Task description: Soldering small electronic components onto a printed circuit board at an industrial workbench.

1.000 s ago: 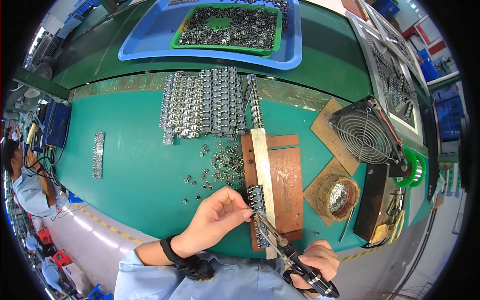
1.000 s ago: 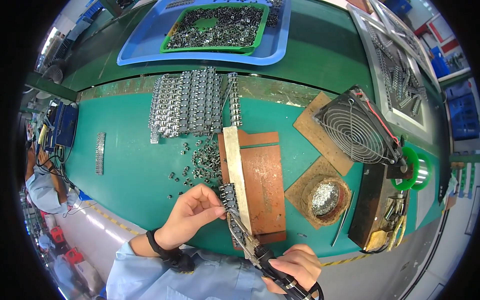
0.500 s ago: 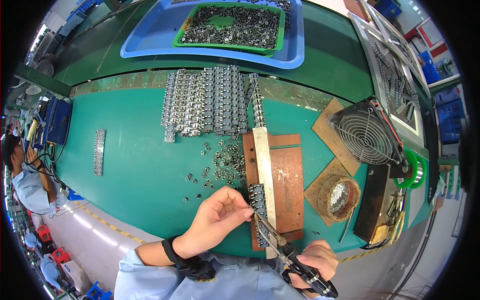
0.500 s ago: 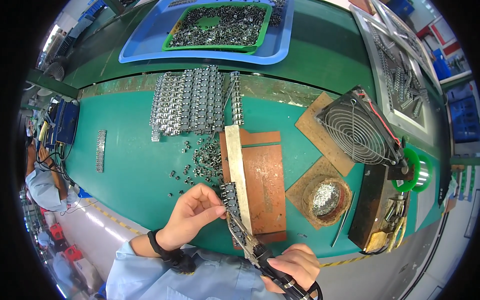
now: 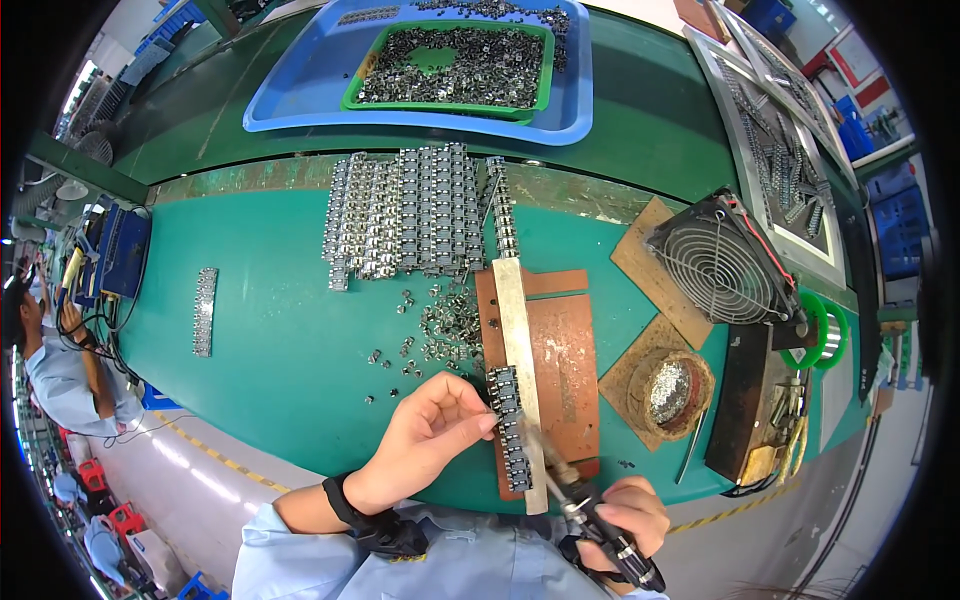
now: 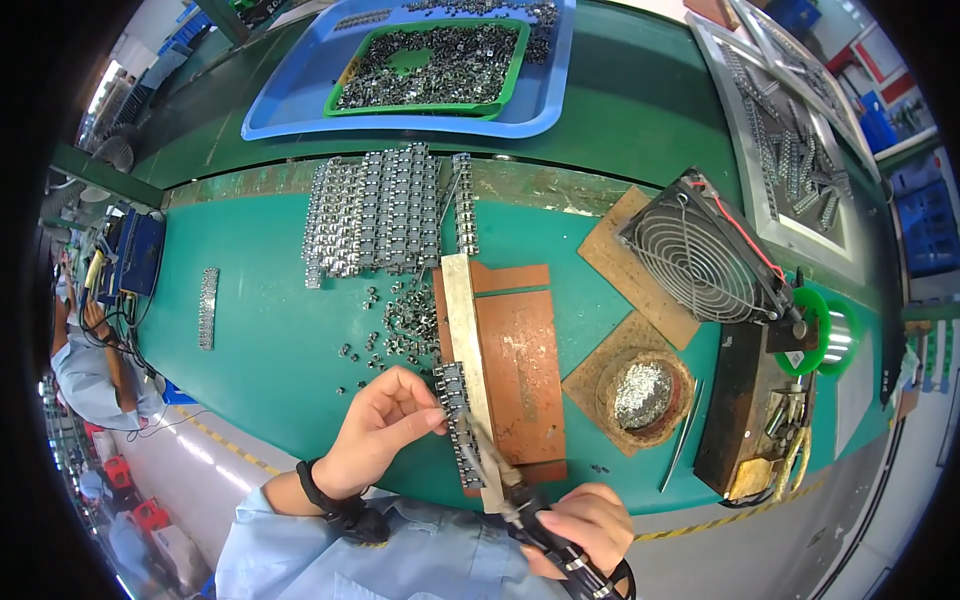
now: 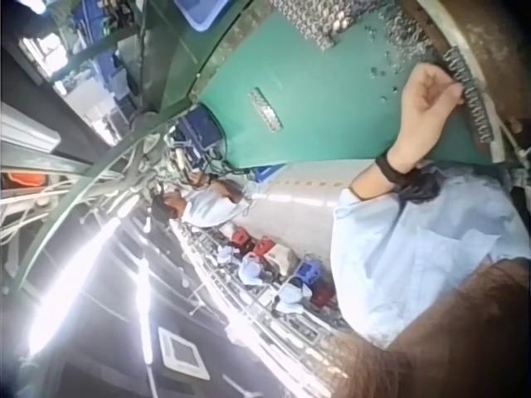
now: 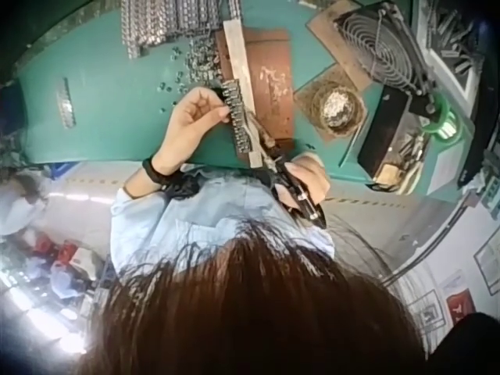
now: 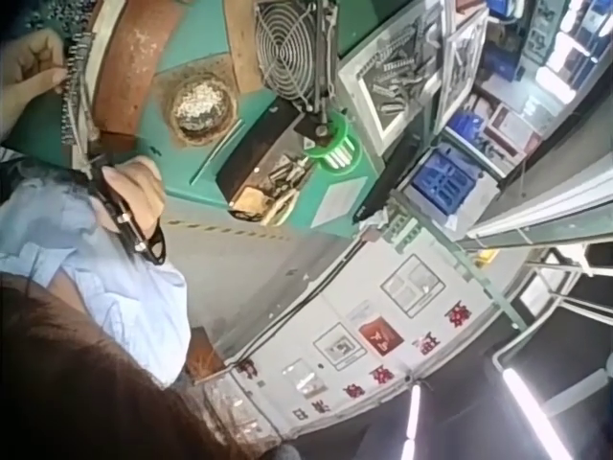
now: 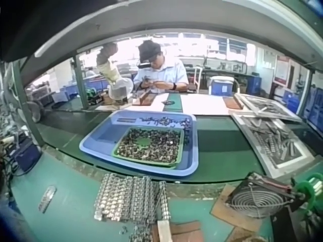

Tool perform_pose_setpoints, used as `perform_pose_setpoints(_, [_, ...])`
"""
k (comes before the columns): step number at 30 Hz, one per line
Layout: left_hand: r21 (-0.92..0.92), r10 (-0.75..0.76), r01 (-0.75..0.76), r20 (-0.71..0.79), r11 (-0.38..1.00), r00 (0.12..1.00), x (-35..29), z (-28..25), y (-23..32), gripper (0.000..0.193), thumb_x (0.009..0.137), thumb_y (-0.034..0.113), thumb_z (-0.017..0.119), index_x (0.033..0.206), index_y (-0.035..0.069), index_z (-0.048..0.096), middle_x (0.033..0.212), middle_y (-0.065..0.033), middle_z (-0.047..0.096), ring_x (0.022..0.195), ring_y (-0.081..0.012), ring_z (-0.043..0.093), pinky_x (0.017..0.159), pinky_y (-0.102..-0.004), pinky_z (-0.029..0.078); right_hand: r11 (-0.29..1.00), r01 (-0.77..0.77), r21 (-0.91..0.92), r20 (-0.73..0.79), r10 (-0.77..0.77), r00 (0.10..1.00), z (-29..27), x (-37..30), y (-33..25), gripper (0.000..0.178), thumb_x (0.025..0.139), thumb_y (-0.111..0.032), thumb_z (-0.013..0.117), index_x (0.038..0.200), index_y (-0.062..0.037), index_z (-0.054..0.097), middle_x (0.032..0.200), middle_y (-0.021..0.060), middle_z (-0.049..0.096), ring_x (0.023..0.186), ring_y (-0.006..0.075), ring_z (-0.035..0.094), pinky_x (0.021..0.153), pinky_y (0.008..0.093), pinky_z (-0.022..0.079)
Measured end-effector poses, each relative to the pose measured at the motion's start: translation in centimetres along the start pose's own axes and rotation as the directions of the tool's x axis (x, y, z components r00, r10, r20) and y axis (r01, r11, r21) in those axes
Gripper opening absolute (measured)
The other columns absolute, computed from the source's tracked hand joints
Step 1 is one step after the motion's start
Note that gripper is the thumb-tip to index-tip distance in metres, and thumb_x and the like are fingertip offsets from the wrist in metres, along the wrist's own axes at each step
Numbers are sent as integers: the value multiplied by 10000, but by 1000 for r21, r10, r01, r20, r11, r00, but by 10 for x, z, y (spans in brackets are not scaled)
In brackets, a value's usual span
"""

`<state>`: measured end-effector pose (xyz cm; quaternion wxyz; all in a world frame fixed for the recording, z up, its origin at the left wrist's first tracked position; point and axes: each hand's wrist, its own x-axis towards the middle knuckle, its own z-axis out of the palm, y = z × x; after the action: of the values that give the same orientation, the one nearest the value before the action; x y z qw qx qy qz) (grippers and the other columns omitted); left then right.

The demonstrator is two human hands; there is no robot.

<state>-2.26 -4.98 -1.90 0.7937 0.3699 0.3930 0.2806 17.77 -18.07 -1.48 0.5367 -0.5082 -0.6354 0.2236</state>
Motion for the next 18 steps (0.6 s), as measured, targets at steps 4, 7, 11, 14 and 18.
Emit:
perform_pose_setpoints(4, [-16, 5, -5, -3, 1000, 1000, 1, 2, 0, 109, 816, 4, 554, 863, 35, 461, 826, -42, 563, 765, -98, 549, 702, -219, 440, 991, -75, 110, -279, 104, 955, 11, -21, 16, 437, 654, -245, 728, 971, -15, 535, 677, 100, 569, 551, 199, 546, 557, 309, 435])
perform_pose_setpoints(7, [-15, 16, -16, -6, 1000, 1000, 0, 3, -1, 110, 816, 7, 556, 863, 35, 460, 823, -41, 561, 763, -100, 547, 705, -220, 439, 982, -125, 141, -375, 170, 911, 16, -26, 22, 446, 692, -288, 698, 995, -16, 517, 675, 94, 559, 558, 195, 541, 564, 311, 428])
perform_pose_setpoints(11, [-20, 20, -20, -3, 1000, 1000, -2, 3, 0, 107, 819, 8, 551, 870, 32, 461, 819, -38, 557, 761, -103, 546, 707, -224, 440, 973, -195, 121, -375, 226, 899, 17, -34, 25, 480, 722, -360, 658, 1026, -26, 491, 710, 98, 531, 573, 183, 520, 547, 291, 418])
perform_pose_setpoints(14, [16, 26, -25, -11, 1000, 1000, -2, 2, 2, 102, 828, 10, 537, 894, 29, 462, 807, -37, 553, 742, -107, 538, 696, -233, 437, 957, -251, 145, -337, 286, 897, 14, -40, 28, 543, 722, -430, 637, 1056, -39, 462, 798, 132, 487, 605, 177, 492, 494, 248, 411])
perform_pose_setpoints(18, [318, 135, -81, -154, 945, 979, -16, -15, 13, 69, 823, -4, 529, 873, 20, 488, 790, -38, 550, 710, -112, 528, 670, -245, 433, 965, -219, 143, -330, 255, 909, 14, -42, 30, 546, 721, -434, 634, 1047, -30, 465, 784, 127, 481, 612, 171, 493, 460, 225, 398])
